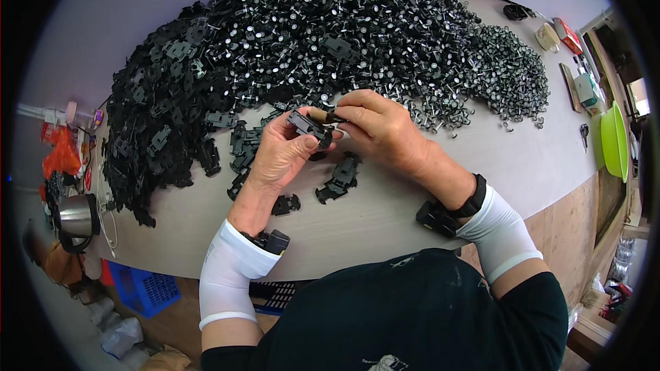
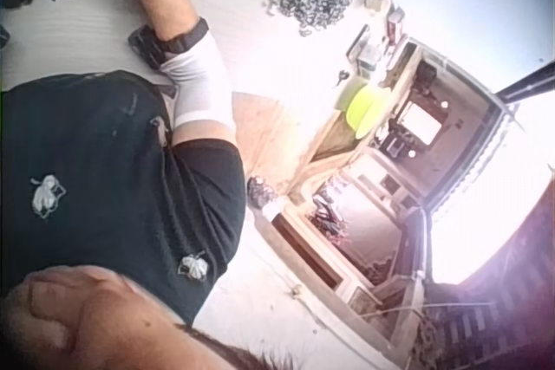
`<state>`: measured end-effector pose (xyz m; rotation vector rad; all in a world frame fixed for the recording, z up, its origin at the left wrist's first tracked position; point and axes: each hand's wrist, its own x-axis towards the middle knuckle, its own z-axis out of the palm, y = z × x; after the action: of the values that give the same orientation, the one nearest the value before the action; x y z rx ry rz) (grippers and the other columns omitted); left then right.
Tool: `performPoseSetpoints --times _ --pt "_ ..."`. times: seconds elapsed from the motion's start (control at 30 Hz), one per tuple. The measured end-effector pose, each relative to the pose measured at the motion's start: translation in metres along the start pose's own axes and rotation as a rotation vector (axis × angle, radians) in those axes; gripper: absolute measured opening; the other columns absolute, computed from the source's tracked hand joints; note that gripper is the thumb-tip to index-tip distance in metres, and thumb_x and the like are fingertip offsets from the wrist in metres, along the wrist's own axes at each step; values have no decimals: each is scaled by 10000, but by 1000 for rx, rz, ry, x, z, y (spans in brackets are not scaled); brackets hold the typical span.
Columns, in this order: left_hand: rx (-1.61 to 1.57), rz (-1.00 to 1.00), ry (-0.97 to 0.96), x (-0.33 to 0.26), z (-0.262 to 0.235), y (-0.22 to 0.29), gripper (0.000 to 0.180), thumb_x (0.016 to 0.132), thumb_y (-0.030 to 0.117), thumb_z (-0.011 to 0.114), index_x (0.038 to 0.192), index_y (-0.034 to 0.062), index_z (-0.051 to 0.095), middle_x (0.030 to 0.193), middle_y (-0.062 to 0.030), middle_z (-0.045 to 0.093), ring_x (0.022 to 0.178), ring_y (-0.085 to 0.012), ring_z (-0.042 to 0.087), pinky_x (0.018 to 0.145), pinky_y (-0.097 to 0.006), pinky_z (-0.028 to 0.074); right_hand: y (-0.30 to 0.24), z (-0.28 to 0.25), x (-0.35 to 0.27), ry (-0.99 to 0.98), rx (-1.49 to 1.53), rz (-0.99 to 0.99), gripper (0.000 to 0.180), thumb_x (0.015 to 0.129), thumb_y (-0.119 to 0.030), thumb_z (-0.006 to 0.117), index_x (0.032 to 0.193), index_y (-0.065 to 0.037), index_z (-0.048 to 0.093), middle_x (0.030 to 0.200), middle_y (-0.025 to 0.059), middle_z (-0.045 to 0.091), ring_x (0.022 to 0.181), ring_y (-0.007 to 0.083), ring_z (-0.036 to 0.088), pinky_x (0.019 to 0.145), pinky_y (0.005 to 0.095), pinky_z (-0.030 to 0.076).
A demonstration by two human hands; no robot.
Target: Assembling small black plastic components by hand by pressing pins into parts.
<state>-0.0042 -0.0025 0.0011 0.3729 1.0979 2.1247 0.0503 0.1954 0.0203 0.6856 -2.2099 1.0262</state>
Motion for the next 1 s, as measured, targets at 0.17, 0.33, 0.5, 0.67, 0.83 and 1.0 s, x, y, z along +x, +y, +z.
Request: performPoseSetpoints --times 0.17,0.33,0.5,0.67,0.83,1.0 --pt "82 63 44 0 -1 -4 445 743 49 746 1134 -30 549 1088 -134 612 1000 -281 628 804 -373 569 -3 0 -1 136 142 250 179 705 47 697 871 4 647 810 105 604 656 223 615 554 276 505" --pt "270 211 81 0 7 -8 512 728 -56 720 1203 -12 533 1108 -87 601 983 -159 605 818 -291 550 -18 11 3 86 177 261 160 692 11 720 829 17 637 741 107 592 604 225 593 511 300 477" --pt "438 198 70 0 8 -7 646 727 -120 688 1317 13 463 1229 -81 544 999 -147 590 842 -258 533 -23 14 9 15 163 305 110 685 18 681 759 30 601 714 123 567 601 263 593 505 331 476" --pt "431 161 50 1 10 -7 652 732 -129 678 1328 15 455 1186 -63 575 995 -121 583 849 -255 524 -21 14 10 31 127 244 127 707 35 699 791 25 604 702 91 563 578 194 573 484 295 444" --pt "527 206 13 -2 14 -5 659 745 -139 654 1345 25 438 1203 -60 572 1030 -116 569 903 -268 494 -27 8 14 -57 51 171 114 690 14 669 736 25 565 792 151 580 651 330 597 552 378 493" --pt "517 220 12 -4 19 -5 674 767 -145 600 1379 8 365 1186 -72 545 1024 -127 568 919 -281 494 -28 17 13 -8 204 340 196 658 -21 726 754 12 559 808 140 579 666 298 598 542 353 480"
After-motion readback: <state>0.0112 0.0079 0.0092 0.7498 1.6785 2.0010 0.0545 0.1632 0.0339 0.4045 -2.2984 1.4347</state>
